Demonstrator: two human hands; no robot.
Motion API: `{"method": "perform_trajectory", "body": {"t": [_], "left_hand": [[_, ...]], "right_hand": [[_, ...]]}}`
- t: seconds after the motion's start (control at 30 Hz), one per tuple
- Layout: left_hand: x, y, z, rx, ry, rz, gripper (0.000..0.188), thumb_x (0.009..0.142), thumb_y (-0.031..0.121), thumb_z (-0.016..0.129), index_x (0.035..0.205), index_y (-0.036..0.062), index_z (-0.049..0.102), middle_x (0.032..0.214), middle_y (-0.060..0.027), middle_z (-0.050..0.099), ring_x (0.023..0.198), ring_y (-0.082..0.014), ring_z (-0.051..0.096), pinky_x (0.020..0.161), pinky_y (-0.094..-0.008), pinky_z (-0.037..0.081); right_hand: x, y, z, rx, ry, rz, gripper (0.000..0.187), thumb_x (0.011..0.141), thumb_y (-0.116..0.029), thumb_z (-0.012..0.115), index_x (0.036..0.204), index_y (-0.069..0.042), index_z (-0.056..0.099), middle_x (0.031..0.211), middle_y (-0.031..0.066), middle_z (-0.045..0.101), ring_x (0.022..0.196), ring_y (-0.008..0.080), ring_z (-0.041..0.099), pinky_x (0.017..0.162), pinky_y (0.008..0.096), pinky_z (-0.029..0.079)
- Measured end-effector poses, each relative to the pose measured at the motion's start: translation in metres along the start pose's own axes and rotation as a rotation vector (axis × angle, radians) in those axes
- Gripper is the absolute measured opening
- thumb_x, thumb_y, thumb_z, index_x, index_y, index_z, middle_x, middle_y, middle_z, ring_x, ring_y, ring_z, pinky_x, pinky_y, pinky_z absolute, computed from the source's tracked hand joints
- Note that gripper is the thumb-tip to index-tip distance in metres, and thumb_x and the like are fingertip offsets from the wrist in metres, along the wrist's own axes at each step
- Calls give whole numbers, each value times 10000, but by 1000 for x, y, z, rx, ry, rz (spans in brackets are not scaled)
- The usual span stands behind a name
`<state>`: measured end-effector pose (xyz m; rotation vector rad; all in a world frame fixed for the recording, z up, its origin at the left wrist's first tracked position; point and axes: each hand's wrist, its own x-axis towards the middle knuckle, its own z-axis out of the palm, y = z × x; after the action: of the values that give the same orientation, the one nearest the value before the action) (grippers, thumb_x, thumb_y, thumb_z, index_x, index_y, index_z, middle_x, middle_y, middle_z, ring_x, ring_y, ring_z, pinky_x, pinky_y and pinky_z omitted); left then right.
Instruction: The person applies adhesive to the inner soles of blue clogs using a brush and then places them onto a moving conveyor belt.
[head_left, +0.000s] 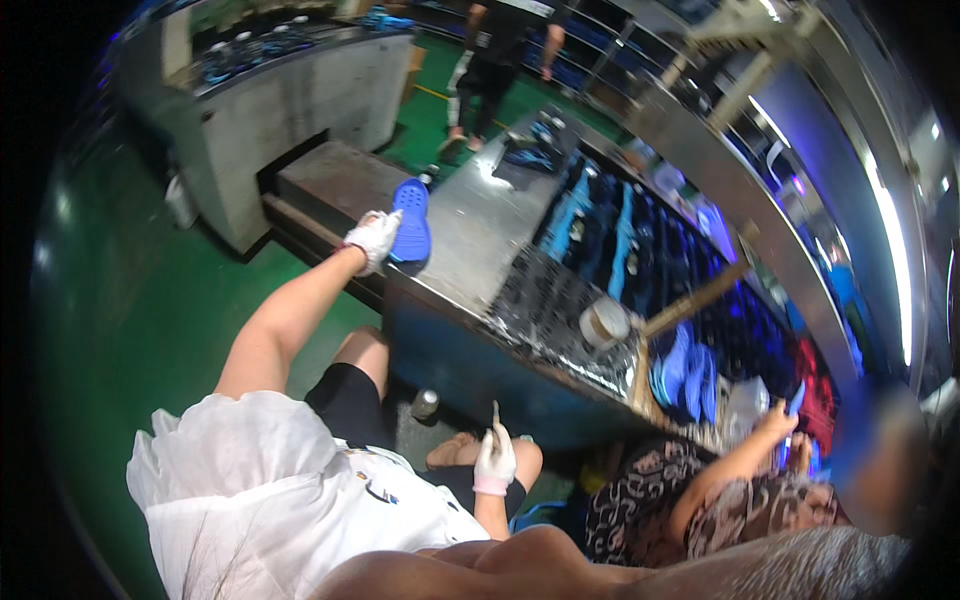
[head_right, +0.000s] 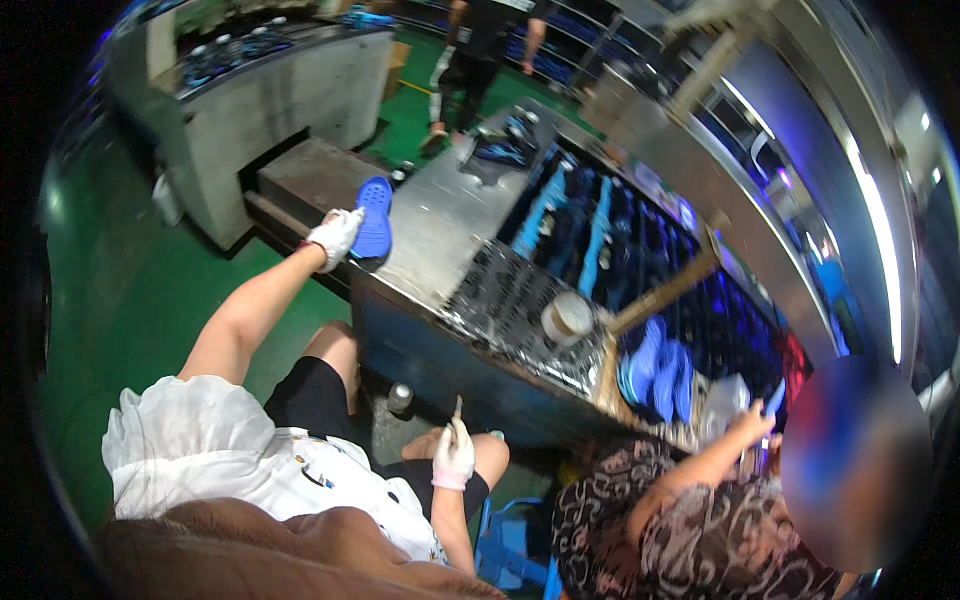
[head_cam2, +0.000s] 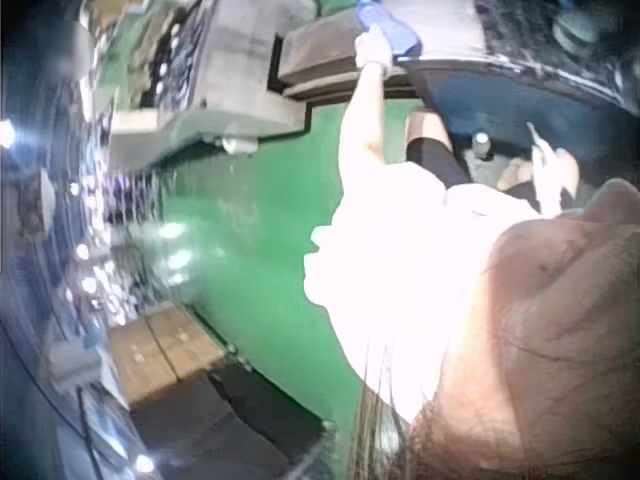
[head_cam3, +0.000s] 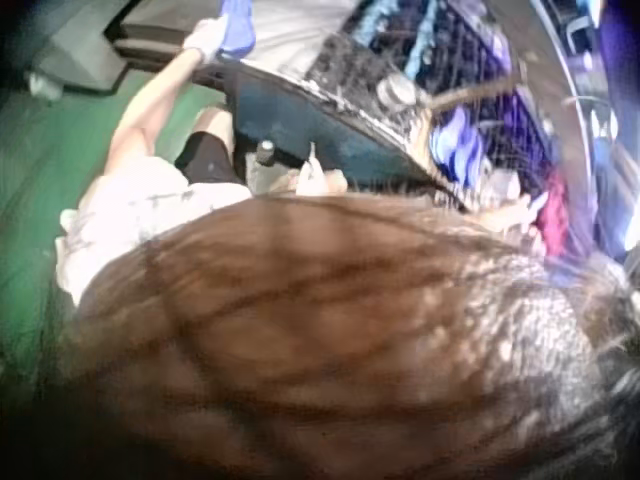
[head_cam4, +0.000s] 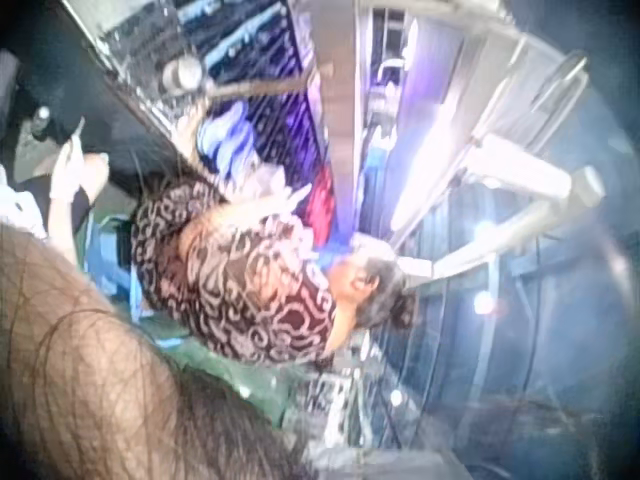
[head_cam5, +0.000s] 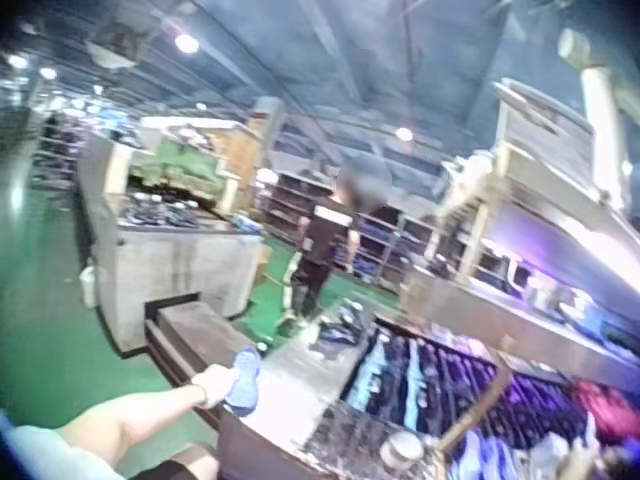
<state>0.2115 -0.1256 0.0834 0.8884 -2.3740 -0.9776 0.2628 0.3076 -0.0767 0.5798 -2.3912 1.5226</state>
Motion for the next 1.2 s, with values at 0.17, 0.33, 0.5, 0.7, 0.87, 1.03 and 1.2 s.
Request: {"method": "perform_trajectory", "body": {"t": [0.17, 0.33, 0.5, 0.7, 0.87, 1.03, 1.2], "left_hand": [[-52, 28, -19, -486, 304, -165, 518, 869, 497, 574, 1007, -2, 599, 962, -165, 640, 896, -266, 611, 791, -386, 473], [-122, 64, -21, -709, 379, -87, 578, 793, 264, 755, 1156, -64, 448, 965, -143, 609, 891, -170, 579, 785, -326, 508], [-181, 110, 1, -989, 309, 136, 416, 787, 38, 731, 1154, 15, 535, 999, -79, 636, 841, -148, 616, 743, -292, 524], [-215, 120, 9, -885, 113, 186, 331, 802, 44, 717, 1099, 10, 572, 983, -69, 640, 838, -127, 616, 728, -278, 522], [-217, 119, 9, -796, 199, 275, 321, 797, 35, 718, 1082, 7, 572, 986, -75, 642, 844, -130, 620, 732, -281, 524], [-220, 117, 12, -843, 174, 269, 365, 790, 23, 721, 1111, 10, 549, 1011, -84, 634, 863, -137, 619, 753, -284, 526], [-218, 117, 11, -901, 92, 212, 380, 791, 21, 721, 1124, 8, 538, 1026, -85, 630, 878, -141, 618, 769, -286, 528]], "right_hand": [[4, -13, -4, -99, 10, -96, 181, 846, -66, 640, 1019, -13, 640, 889, 174, 664, 774, 301, 652, 721, 358, 521], [38, -85, -12, 148, 140, -39, 131, 903, -33, 558, 1008, 16, 617, 883, 95, 640, 691, 142, 599, 663, 274, 510], [58, -164, -42, 500, 349, -108, 155, 870, 7, 518, 1001, 56, 584, 866, 144, 625, 628, 152, 581, 600, 258, 503], [69, -181, -42, 408, 303, -345, 129, 831, 27, 573, 954, 55, 596, 797, 150, 615, 594, 165, 589, 553, 257, 486], [62, -169, -51, 194, 312, -394, 194, 761, 104, 571, 943, 53, 612, 745, 155, 622, 573, 188, 584, 534, 258, 475], [59, -175, -48, 222, 258, -410, 220, 721, 122, 581, 922, 44, 626, 751, 149, 634, 577, 215, 577, 562, 279, 472], [55, -170, -51, 290, 305, -356, 177, 734, 99, 584, 891, 37, 636, 740, 149, 631, 582, 232, 588, 565, 279, 477]]}}
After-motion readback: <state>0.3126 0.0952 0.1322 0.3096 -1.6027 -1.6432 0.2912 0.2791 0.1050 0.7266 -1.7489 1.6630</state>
